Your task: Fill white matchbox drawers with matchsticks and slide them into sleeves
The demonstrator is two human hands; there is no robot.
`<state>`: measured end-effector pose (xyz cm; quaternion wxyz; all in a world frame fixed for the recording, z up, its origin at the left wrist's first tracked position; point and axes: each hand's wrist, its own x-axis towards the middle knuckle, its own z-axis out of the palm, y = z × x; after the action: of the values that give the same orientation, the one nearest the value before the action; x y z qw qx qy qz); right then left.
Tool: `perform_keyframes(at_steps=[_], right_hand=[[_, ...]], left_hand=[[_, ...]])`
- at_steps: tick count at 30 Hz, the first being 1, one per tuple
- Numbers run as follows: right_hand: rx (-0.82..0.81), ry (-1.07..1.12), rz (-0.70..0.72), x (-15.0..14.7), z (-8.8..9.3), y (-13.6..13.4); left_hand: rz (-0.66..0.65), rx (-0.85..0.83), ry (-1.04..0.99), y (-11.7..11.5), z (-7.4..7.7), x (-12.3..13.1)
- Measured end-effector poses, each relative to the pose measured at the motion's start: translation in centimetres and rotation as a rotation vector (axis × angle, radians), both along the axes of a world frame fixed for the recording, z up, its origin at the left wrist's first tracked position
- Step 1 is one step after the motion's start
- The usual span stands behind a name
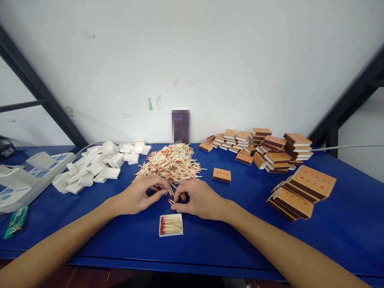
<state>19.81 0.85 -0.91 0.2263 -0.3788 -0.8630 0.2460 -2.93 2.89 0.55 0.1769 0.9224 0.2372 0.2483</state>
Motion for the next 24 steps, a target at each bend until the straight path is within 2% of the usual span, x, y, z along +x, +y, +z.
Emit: perform_keyframes(at_steps=[5,12,16,24], right_hand=[[-0.029,0.014,0.056,0.4,0.4,-0.2],[-0.014,0.038,0.103,0.7,0.6,-0.3],[-0.007,0.034,0.108,0.7,0.4,-0.3],[0.029,0.047,0.090,0.4,0.0,-0.1]], left_hand=[[-0.049,-0.012,-0.010,0.1,0.4,0.0],[-0.029,0.072,0.025,0.4,1.0,-0.8],[0.000,0.073,0.120,0.6,0.8,-1.1],[-0.083,0.082,0.181,0.2,0.5,-0.4]])
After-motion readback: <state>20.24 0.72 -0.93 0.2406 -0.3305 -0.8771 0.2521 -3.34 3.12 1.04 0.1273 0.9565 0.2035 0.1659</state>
